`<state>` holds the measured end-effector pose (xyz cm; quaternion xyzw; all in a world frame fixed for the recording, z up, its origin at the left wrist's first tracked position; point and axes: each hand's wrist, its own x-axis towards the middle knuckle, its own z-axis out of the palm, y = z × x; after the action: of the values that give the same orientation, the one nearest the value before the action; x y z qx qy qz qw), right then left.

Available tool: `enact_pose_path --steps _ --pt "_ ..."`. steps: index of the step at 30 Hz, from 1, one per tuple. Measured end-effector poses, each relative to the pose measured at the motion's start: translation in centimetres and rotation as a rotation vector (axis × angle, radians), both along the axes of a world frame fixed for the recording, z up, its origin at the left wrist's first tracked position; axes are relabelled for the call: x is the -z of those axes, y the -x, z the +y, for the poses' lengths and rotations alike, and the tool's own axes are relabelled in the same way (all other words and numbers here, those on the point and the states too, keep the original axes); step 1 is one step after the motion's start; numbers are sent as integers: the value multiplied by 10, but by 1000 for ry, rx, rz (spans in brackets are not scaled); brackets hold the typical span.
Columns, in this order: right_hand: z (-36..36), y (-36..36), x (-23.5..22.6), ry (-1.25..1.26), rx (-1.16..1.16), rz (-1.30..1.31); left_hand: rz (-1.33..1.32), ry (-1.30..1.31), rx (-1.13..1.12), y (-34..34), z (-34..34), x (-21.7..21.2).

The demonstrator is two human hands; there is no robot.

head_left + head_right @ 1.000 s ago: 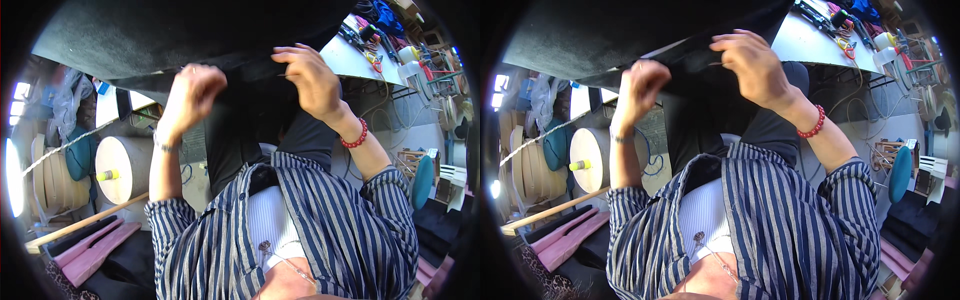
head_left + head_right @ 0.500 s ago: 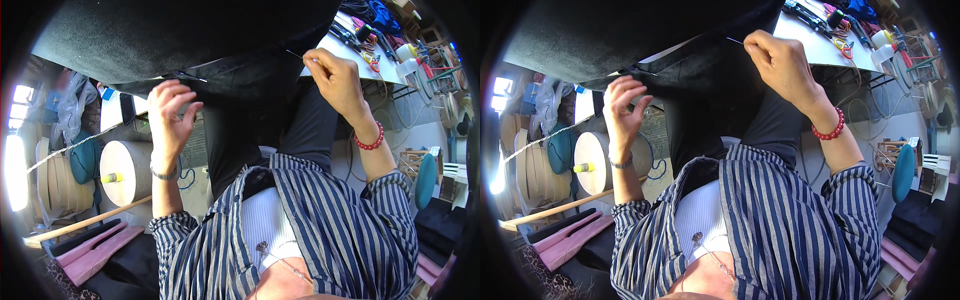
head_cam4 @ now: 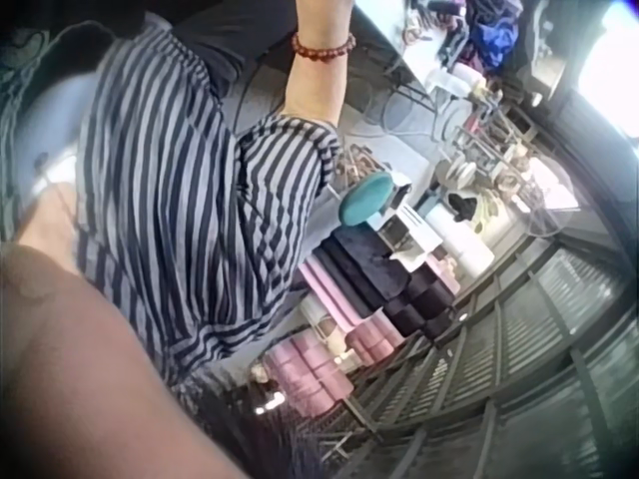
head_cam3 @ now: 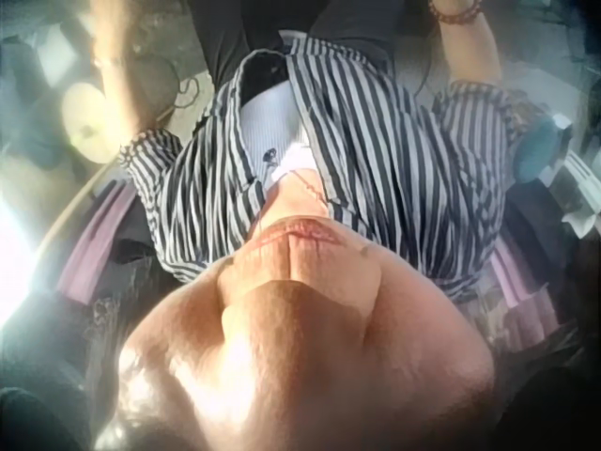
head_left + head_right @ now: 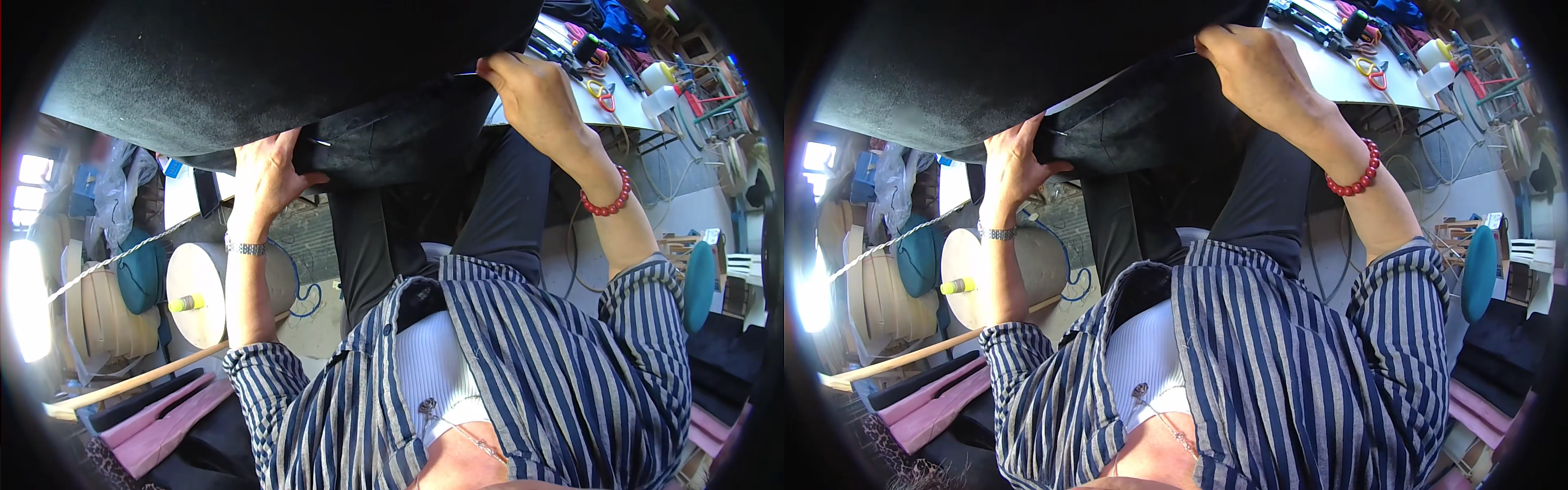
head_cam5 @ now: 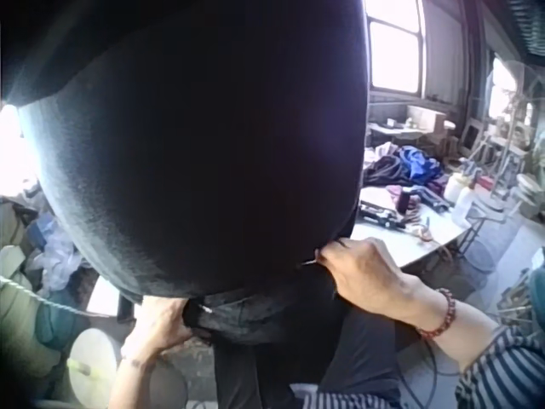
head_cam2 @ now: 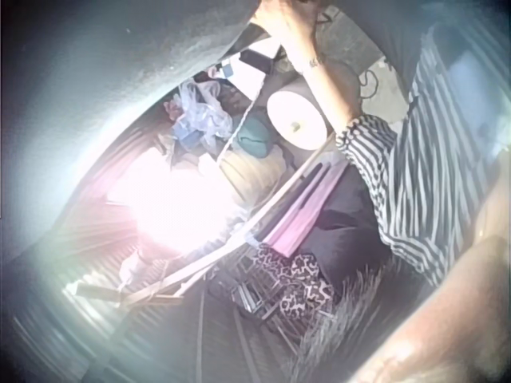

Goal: Sewing a black fabric cover onto a round green cushion for furniture assembly.

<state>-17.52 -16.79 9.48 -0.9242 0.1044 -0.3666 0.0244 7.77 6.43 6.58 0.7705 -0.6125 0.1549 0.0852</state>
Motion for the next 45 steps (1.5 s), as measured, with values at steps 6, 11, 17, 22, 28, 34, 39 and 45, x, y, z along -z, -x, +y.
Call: enact_pose_path --steps 6,11,17,22,28,34,39,45 --pt "9 3 3 170 133 -149 78 -116 1 -11 -10 -6" --pt "66 20 -14 -913 -122 -104 88 -108 44 -14 -5 -15" --pt "61 -47 1 -1766 -853 -292 141 -124 47 -9 -20 -13" --pt "55 -58 1 -1899 -868 -540 112 -85 119 -12 -36 -18" --pt "7 -57 -3 -1901 -760 -555 -8 -39 219 -2 -69 -25" --pt "-22 -56 -34 -1975 -572 -704 10 -64 203 3 -108 -32" --pt "-47 -59 -38 -1928 -535 -724 40 -87 152 10 -134 -37" --pt "-66 -53 -38 -1949 -514 -666 58 -93 124 18 -146 -39"
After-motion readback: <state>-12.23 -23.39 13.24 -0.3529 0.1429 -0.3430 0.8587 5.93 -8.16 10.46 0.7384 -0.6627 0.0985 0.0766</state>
